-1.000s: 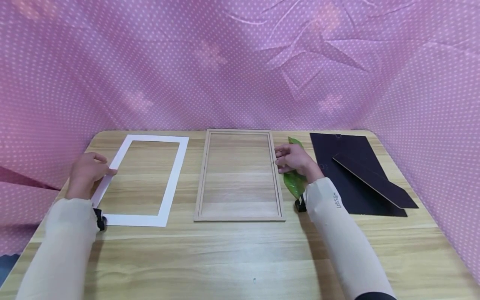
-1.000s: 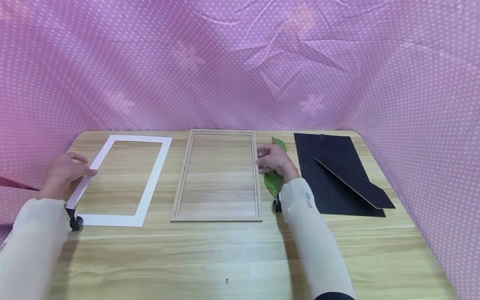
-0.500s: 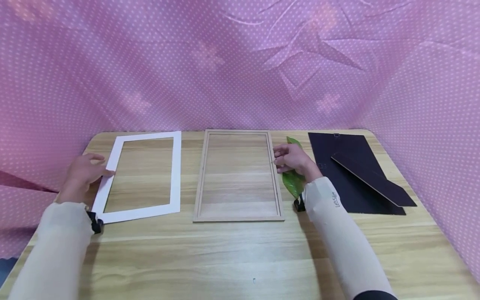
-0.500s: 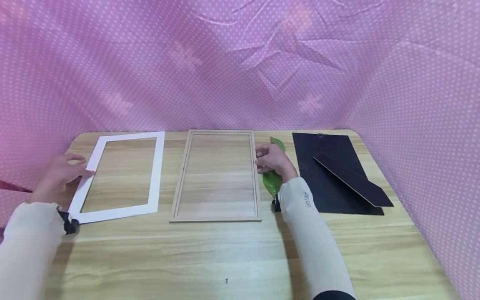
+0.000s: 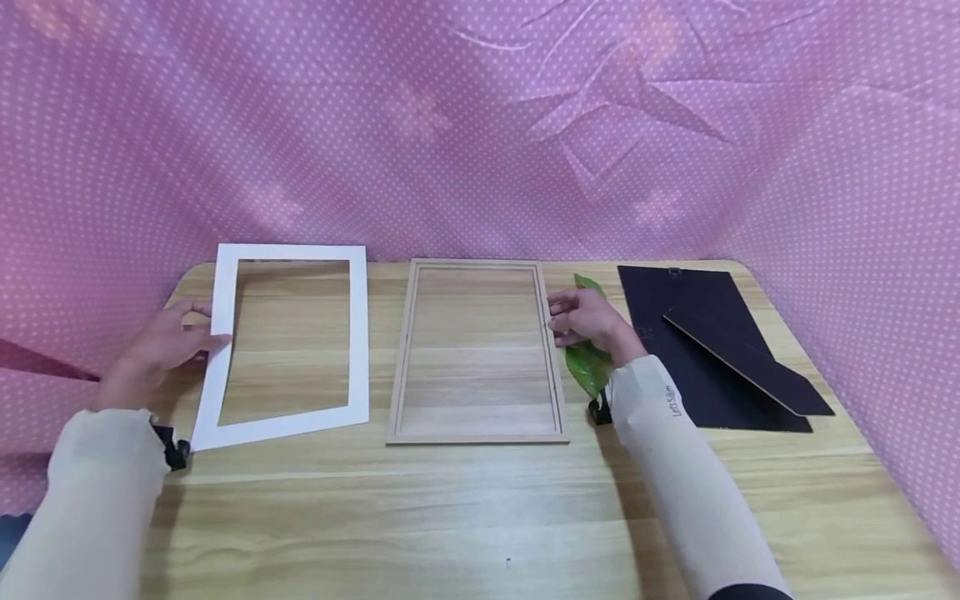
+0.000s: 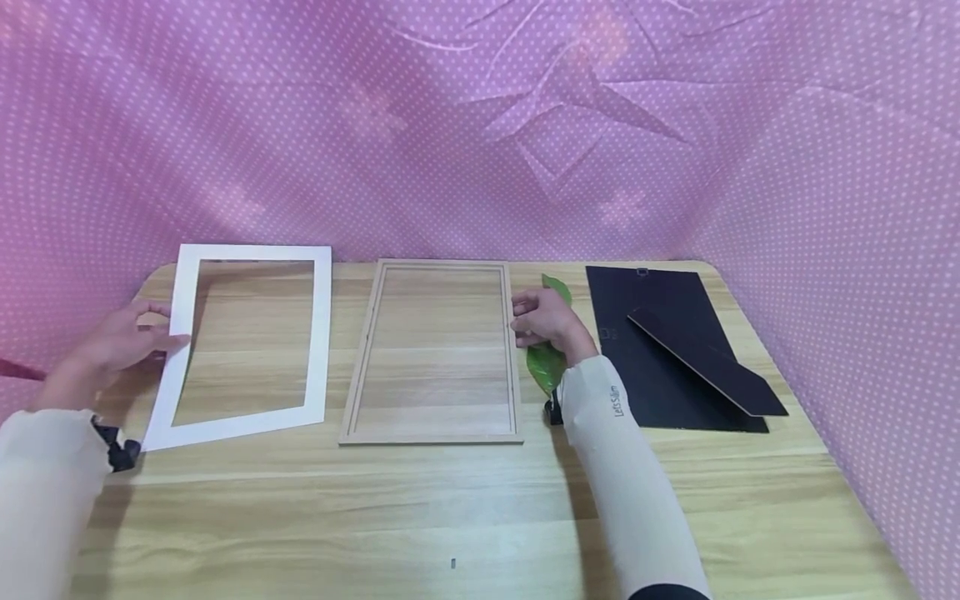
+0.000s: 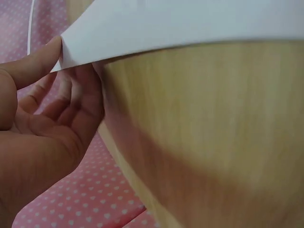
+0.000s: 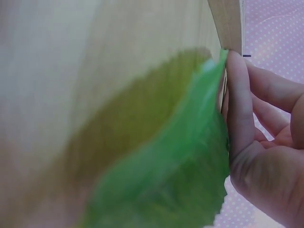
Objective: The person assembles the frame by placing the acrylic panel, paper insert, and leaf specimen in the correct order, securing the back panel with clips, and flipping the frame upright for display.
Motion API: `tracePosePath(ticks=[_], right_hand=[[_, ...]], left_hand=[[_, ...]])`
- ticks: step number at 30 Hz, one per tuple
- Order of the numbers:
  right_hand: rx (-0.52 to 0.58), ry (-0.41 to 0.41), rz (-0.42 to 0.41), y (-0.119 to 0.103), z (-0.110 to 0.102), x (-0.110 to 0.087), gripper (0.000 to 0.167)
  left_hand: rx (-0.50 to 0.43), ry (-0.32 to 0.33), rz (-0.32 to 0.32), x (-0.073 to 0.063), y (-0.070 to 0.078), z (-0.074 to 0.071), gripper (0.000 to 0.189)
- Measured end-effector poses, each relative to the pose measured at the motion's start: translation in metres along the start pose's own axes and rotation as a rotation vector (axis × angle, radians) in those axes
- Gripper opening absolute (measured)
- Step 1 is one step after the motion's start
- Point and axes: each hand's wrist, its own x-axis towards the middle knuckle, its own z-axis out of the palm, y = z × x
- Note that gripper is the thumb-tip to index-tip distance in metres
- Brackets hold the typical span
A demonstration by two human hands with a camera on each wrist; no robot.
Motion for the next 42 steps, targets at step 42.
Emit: tracePosePath(ticks=[42], right_hand=[[-0.005,0.021,0.012,0.0,0.002,0.0,0.055]], left_hand=[[-0.513,-0.195,0.145,-0.009,0.018,-0.002,0.03]])
